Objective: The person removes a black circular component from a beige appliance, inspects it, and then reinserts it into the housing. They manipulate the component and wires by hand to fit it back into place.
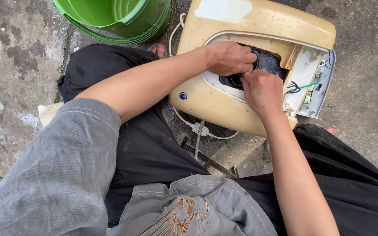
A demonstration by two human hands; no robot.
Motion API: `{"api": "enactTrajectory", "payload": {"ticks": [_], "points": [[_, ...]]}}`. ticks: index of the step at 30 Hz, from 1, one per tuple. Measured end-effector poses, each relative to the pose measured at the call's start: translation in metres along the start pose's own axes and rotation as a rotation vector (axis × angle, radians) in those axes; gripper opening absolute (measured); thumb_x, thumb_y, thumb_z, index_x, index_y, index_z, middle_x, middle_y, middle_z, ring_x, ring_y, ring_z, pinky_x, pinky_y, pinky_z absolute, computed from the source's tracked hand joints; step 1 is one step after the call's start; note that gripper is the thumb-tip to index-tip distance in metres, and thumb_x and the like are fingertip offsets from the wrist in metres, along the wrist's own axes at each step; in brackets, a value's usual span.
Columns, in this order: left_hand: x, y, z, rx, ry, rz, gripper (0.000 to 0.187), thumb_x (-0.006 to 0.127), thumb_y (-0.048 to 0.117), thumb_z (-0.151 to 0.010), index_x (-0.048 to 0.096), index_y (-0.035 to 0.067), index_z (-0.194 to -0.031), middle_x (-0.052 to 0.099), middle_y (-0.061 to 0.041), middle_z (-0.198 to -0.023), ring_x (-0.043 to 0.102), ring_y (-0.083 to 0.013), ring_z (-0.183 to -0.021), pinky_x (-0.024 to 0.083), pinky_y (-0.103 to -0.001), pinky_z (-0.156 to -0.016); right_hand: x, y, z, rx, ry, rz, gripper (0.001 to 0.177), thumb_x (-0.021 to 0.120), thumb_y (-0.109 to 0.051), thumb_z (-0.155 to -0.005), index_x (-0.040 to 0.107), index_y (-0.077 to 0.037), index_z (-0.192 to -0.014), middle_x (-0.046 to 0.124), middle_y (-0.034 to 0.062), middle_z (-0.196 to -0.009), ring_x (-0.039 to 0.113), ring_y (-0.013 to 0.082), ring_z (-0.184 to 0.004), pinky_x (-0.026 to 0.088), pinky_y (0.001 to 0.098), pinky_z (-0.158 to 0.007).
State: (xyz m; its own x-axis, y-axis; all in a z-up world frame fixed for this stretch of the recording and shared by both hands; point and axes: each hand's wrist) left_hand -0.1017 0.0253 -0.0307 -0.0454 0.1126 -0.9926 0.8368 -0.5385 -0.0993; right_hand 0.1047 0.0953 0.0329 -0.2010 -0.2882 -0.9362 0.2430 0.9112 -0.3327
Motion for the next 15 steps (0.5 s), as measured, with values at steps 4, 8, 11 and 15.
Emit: {"api": "enactTrajectory", "payload": {"ticks": [4, 8, 11, 15], "points": [[0.031, 0.007, -0.003, -0.030, 0.062, -0.144, 0.011, 0.050, 0.024, -0.094, 0.060, 0.017, -0.095, 0.047, 0.002, -0.097, 0.060, -0.0174, -0.083, 0.055, -0.029, -0.064, 0.036, 0.018, 0.011, 0.015, 0.074, -0.006, 0.021, 0.072, -0.025, -0.095, 0.063, -0.021, -0.077, 0.050, -0.0006, -0.064, 0.065, 0.0296, -0.065, 0.049, 0.0405, -0.051], [0.036, 0.013, -0.004, -0.052, 0.041, -0.115, 0.013, 0.052, 0.022, -0.093, 0.062, 0.015, -0.097, 0.048, 0.000, -0.097, 0.063, -0.0197, -0.080, 0.056, -0.032, -0.063, 0.037, 0.011, 0.011, 0.014, 0.093, -0.032, 0.022, 0.073, -0.023, -0.095, 0.062, -0.022, -0.075, 0.046, -0.0011, -0.062, 0.064, 0.0276, -0.063, 0.050, 0.0358, -0.054], [0.033, 0.012, -0.008, -0.072, 0.025, -0.179, 0.011, 0.051, 0.023, -0.093, 0.060, 0.016, -0.094, 0.049, 0.001, -0.096, 0.062, -0.0163, -0.078, 0.056, -0.027, -0.064, 0.038, 0.010, 0.007, 0.006, 0.124, -0.105, 0.022, 0.074, -0.016, -0.092, 0.062, -0.016, -0.074, 0.049, 0.0020, -0.061, 0.064, 0.0305, -0.063, 0.050, 0.0380, -0.054], [0.033, 0.016, -0.007, -0.072, -0.017, -0.162, 0.012, 0.051, 0.021, -0.093, 0.061, 0.015, -0.095, 0.050, 0.000, -0.098, 0.064, -0.0160, -0.076, 0.056, -0.028, -0.064, 0.047, 0.008, 0.011, 0.012, 0.153, -0.099, 0.020, 0.076, -0.015, -0.090, 0.064, -0.017, -0.074, 0.049, 0.0017, -0.060, 0.064, 0.0295, -0.062, 0.050, 0.0374, -0.053]]}}
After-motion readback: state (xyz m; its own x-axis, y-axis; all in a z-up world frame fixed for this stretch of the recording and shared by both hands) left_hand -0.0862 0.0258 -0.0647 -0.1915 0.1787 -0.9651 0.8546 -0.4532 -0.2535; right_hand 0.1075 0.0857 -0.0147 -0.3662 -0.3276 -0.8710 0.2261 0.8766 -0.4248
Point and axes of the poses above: each hand's wrist, its own z-axis away from the middle knuckle, its own x-axis out of the palm, y = z × x
